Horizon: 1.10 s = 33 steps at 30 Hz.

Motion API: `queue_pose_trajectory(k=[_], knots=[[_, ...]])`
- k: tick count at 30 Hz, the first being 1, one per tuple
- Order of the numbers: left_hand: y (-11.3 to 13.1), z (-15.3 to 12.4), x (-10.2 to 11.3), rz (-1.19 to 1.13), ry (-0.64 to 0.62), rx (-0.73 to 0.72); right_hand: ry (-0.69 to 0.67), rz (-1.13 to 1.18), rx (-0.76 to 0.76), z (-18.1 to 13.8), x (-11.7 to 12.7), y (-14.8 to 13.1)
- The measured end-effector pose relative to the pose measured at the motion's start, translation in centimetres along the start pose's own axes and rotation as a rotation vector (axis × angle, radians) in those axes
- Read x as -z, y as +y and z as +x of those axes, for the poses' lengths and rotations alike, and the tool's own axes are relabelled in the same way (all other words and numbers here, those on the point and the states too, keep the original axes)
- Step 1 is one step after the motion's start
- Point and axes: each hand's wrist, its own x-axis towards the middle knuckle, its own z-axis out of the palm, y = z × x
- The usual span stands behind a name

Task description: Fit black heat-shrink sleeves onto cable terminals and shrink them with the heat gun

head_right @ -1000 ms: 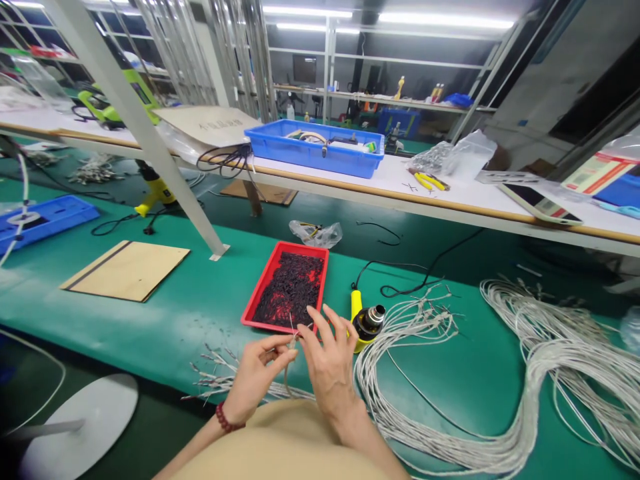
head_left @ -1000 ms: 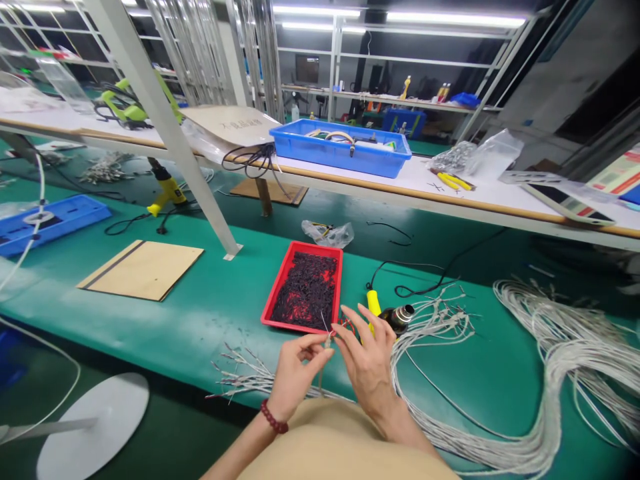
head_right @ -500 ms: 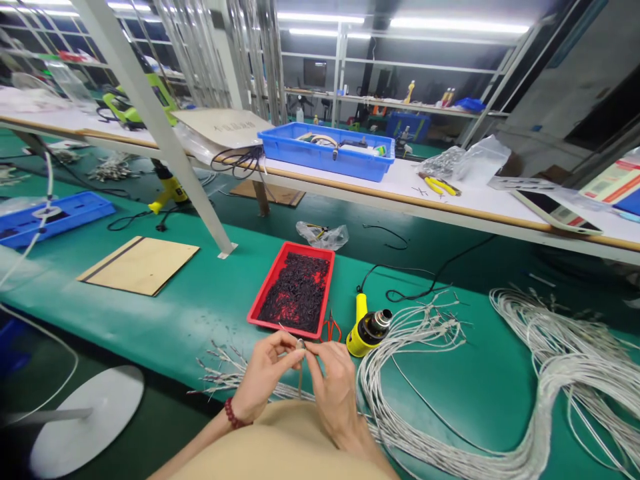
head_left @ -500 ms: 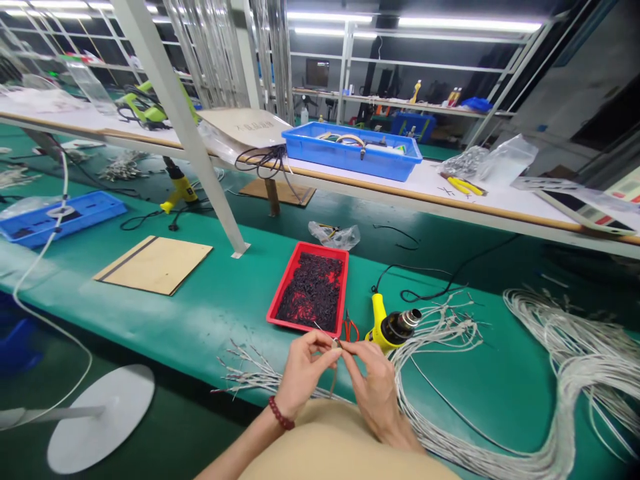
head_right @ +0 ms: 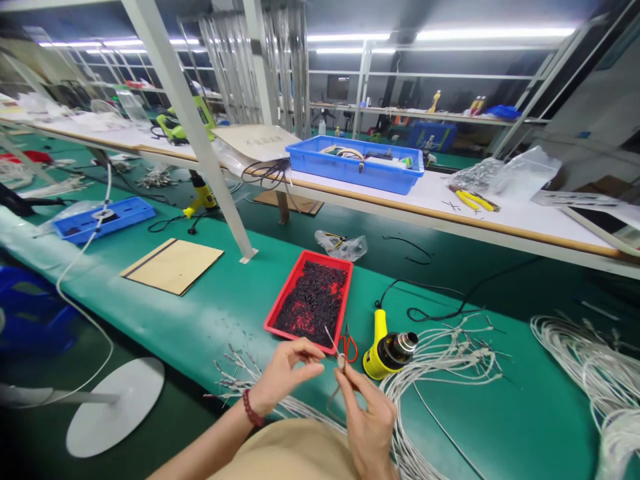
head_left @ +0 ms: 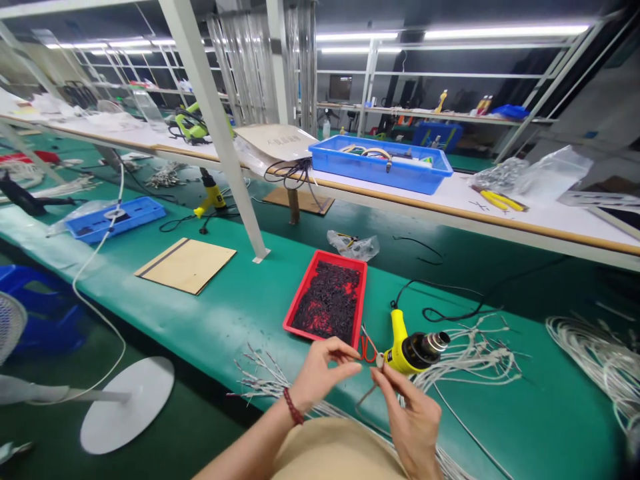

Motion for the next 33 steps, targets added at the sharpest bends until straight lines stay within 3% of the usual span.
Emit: queue_pose_trajectory(k=[3, 6, 8, 11, 15, 19, 27, 33], knots=[[-3.6, 3.2, 3.9, 0.232, 0.073, 0.110, 0.061, 0.017, -0.090, -0.5, 0.7, 0.8], [-7.7, 7.2, 6.7, 0.432, 0.080, 0.247, 0.003, 0.047, -0.105, -1.3, 1.1, 1.0], [-9.8, 9.6, 7.1, 0.539, 0.043, 0.313, -0.024, 0.044, -0.093, -1.5, 1.0, 0.6], [-11.5, 12.2, 5.9, 0.678, -0.027, 0.391, -0.030, 0.016, -0.042, -1.4, 0.9, -0.2], [-12.5, 13.8, 4.0, 0.814, -0.097, 0.477, -0.074, -0.016, 0.027, -0.9, 1.1, -0.6], [-13.2, 14.3, 3.4, 0.857, -0.132, 0.497, -0.097, -0.034, 0.027, -0.8, 1.4, -0.5], [-14.2, 14.3, 4.7, 0.798, -0.113, 0.543, -0.148, -0.001, 0.061, -0.8, 0.9, -0.6], [-13.9, 13.6, 5.7, 0.571, -0.080, 0.590, -0.208, 0.011, 0.057, -0.9, 0.7, -0.5]])
